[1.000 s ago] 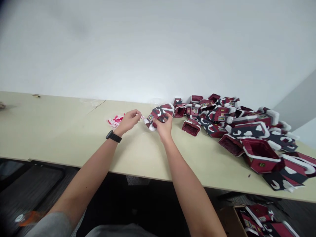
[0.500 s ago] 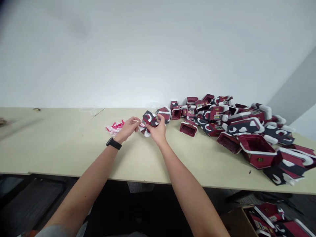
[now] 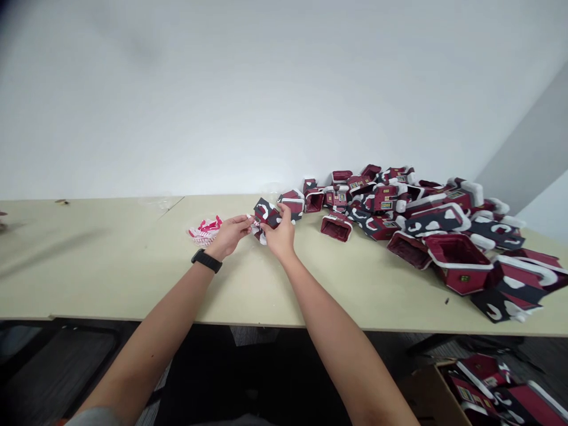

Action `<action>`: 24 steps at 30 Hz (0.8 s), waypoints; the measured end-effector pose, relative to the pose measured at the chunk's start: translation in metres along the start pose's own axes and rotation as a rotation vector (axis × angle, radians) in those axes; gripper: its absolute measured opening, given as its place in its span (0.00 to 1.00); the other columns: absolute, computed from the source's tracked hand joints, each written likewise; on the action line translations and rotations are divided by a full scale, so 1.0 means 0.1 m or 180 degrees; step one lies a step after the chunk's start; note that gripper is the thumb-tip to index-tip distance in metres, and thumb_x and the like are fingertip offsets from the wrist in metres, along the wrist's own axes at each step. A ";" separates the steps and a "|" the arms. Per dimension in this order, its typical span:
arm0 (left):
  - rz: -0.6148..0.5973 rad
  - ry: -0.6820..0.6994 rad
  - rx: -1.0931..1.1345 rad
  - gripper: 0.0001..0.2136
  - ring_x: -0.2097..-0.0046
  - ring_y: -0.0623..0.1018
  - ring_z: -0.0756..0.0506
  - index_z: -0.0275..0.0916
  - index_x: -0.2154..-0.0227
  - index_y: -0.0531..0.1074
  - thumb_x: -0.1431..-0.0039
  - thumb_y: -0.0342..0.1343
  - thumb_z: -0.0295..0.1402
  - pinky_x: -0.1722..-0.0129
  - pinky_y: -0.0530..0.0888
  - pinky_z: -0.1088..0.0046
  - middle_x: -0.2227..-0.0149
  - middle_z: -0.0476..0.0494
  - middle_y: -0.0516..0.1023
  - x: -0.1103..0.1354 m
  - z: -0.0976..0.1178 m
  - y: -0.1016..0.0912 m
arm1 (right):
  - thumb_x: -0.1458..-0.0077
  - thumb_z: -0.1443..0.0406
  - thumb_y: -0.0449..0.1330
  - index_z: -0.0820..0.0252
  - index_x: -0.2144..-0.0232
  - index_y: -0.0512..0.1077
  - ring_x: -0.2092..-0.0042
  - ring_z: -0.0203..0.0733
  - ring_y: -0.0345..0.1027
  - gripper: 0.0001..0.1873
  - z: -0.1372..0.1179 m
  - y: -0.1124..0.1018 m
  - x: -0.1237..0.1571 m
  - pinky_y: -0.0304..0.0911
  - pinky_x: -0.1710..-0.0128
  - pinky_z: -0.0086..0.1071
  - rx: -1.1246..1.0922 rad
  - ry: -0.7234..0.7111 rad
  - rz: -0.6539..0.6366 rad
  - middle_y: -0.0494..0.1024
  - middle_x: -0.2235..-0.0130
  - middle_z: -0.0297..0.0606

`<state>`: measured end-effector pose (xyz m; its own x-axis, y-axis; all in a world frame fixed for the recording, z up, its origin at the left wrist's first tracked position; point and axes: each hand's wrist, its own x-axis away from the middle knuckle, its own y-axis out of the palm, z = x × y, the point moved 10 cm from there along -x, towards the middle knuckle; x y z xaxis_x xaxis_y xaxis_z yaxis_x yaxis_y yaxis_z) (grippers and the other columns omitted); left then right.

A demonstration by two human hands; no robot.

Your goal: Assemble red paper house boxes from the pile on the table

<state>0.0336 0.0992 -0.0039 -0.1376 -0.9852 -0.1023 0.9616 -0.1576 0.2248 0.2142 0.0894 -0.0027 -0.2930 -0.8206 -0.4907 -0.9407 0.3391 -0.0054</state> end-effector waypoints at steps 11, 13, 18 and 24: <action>0.0138 -0.0308 0.0195 0.11 0.71 0.71 0.53 0.33 0.72 0.77 0.54 0.74 0.28 0.65 0.70 0.75 0.72 0.48 0.76 0.01 -0.12 0.01 | 0.55 0.61 0.72 0.56 0.39 0.66 0.48 0.55 0.77 0.42 -0.12 0.03 0.08 0.68 0.40 0.51 -0.0017 -0.0025 -0.0040 0.79 0.43 0.52; 0.0187 -0.0335 0.0255 0.11 0.71 0.71 0.53 0.33 0.72 0.77 0.54 0.74 0.28 0.65 0.70 0.75 0.72 0.48 0.76 0.01 -0.15 0.00 | 0.56 0.61 0.73 0.57 0.39 0.67 0.49 0.55 0.77 0.42 -0.13 0.03 0.09 0.69 0.41 0.51 -0.0008 -0.0017 -0.0048 0.79 0.43 0.52; 0.0270 -0.0381 0.0440 0.10 0.71 0.71 0.54 0.32 0.71 0.77 0.53 0.74 0.27 0.65 0.71 0.75 0.72 0.48 0.76 0.02 -0.18 -0.02 | 0.56 0.61 0.73 0.55 0.39 0.67 0.48 0.54 0.77 0.41 -0.18 0.06 0.11 0.70 0.41 0.50 -0.0058 -0.0089 -0.0113 0.79 0.42 0.51; 0.0239 -0.0455 0.0476 0.11 0.69 0.72 0.52 0.34 0.71 0.77 0.51 0.75 0.29 0.64 0.74 0.74 0.71 0.47 0.77 0.01 -0.24 -0.01 | 0.55 0.62 0.71 0.54 0.40 0.67 0.44 0.55 0.75 0.39 -0.26 0.05 0.11 0.67 0.38 0.51 0.0020 -0.0320 -0.0275 0.79 0.41 0.49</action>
<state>0.0384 0.1002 -0.0279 -0.1094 -0.9924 0.0562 0.9259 -0.0812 0.3689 0.2019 0.0703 0.0146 -0.1921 -0.7967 -0.5731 -0.9605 0.2725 -0.0568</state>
